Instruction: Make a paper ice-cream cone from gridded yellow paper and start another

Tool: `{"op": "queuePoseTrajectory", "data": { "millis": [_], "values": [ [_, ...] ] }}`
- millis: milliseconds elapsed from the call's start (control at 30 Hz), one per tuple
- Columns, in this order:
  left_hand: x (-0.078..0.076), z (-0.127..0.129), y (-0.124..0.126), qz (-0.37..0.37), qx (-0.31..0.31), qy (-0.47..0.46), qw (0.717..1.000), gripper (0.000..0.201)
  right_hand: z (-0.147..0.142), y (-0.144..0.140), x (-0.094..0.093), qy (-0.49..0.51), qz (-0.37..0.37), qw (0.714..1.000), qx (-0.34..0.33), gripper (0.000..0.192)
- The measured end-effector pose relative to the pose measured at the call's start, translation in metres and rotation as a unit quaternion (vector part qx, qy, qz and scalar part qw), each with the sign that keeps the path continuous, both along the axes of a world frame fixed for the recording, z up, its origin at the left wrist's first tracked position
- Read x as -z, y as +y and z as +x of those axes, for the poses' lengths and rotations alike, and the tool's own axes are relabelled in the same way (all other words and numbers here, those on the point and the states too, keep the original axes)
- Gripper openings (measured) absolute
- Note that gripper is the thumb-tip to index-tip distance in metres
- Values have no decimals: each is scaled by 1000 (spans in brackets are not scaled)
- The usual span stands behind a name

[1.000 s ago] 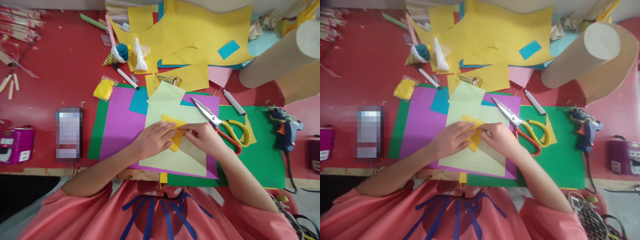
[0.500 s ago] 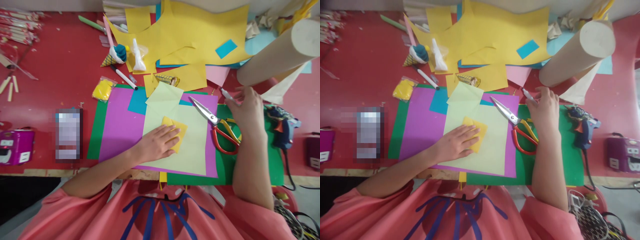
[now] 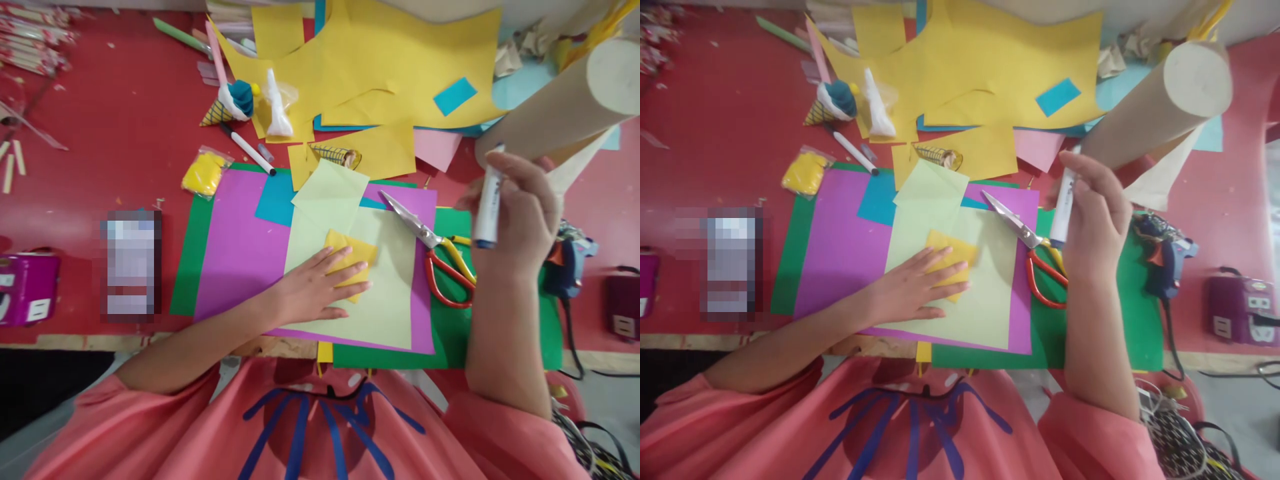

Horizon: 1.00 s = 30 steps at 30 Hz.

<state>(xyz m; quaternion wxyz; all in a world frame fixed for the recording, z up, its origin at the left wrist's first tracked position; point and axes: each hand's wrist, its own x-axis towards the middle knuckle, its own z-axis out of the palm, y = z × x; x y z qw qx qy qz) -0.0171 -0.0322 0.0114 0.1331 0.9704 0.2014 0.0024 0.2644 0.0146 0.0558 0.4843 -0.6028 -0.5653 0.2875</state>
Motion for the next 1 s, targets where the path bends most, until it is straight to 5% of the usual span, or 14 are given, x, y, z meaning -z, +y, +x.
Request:
{"op": "queuePoseTrajectory", "data": {
  "millis": [67,167,333,533,767,1000],
  "values": [
    [-1,-2,1,-15,24,-21,999,58,-18,-6,-2,184,-51,979,-68,29],
    [0,-2,-1,-25,12,-63,998,62,-47,-19,5,265,-114,947,-142,21],
    [2,6,-13,-16,-122,-40,992,80,-72,-32,28,238,-137,947,-164,25],
    [-3,4,-4,-37,-58,-2,998,58,-69,-27,45,235,-180,943,-154,55],
    [-4,-9,11,-50,5,-11,999,52,-67,-30,43,203,-121,953,-190,57],
    [-12,-22,23,-73,66,-85,992,17,-65,-32,42,94,-104,953,-267,65]
  ]
}}
